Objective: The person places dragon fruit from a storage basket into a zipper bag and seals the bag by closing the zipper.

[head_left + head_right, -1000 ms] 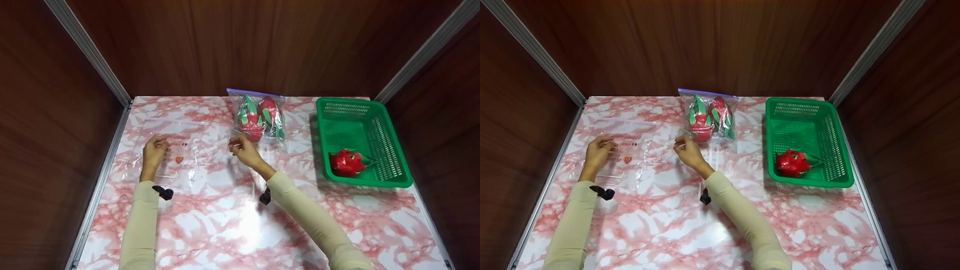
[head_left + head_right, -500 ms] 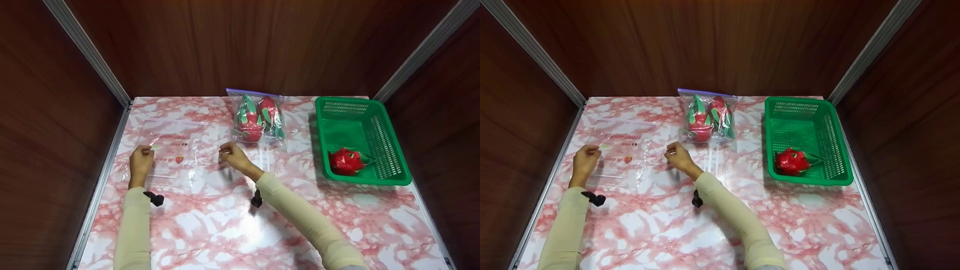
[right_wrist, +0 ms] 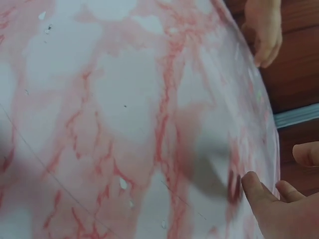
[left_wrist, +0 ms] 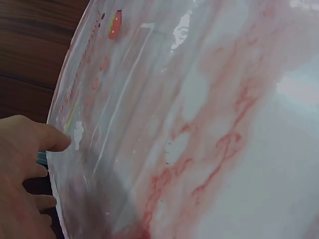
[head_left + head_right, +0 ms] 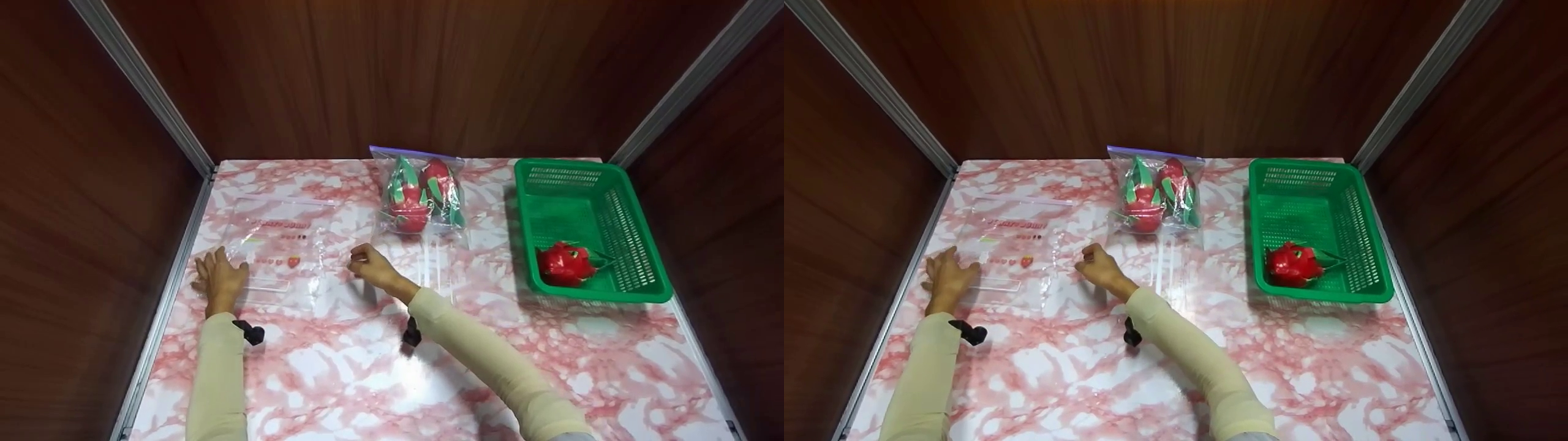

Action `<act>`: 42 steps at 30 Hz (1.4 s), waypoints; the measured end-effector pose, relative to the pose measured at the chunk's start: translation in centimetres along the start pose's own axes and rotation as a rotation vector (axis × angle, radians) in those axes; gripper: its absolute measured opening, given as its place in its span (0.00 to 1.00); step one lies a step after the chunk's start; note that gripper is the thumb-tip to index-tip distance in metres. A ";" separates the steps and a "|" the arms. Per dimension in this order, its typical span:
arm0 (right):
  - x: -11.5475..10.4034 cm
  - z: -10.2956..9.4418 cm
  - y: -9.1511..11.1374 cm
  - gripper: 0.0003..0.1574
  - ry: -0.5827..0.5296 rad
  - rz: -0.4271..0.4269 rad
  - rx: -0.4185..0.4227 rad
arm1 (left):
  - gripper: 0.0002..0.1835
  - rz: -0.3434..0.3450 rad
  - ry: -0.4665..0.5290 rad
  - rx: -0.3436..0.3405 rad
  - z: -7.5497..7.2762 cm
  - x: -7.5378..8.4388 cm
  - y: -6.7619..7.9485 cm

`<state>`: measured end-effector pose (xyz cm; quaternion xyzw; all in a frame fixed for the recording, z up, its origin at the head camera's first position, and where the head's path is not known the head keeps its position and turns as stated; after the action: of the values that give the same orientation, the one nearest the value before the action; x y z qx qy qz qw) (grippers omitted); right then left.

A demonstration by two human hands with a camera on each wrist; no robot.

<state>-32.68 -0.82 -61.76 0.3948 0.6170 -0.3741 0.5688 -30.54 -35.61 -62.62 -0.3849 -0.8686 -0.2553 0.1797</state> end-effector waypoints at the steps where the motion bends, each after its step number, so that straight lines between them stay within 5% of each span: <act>1: 0.0 0.1 0.0 0.26 0.011 -0.003 -0.003 | 0.40 -0.009 -0.012 -0.017 0.2 -0.2 0.1; 14: 0.5 0.5 -0.2 0.31 0.006 -0.007 -0.001 | 0.41 0.045 0.045 0.025 -0.1 0.7 0.9; 27: 1.2 0.0 -0.1 0.32 -0.062 0.040 0.041 | 0.27 0.071 0.239 0.039 0.6 0.3 -0.6; 35: 1.7 -0.8 -0.1 0.28 -0.085 0.024 0.121 | 0.18 0.006 0.352 -0.065 1.2 0.5 0.1; 42: 2.3 -1.0 -0.2 0.26 -0.166 0.062 0.175 | 0.23 -0.019 0.411 -0.137 1.9 0.8 0.4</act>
<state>-33.35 0.16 -63.97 0.4297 0.5203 -0.4402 0.5924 -30.93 -33.84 -63.64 -0.3280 -0.7980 -0.3884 0.3238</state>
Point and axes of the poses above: each hand's wrist, its own y-axis away from the middle knuckle, its own z-axis out of the palm, x = y × z, the point moved 9 cm from there along -y, towards the middle knuckle, and after that the axes turned 15 degrees about -z, right-handed, at the moved point
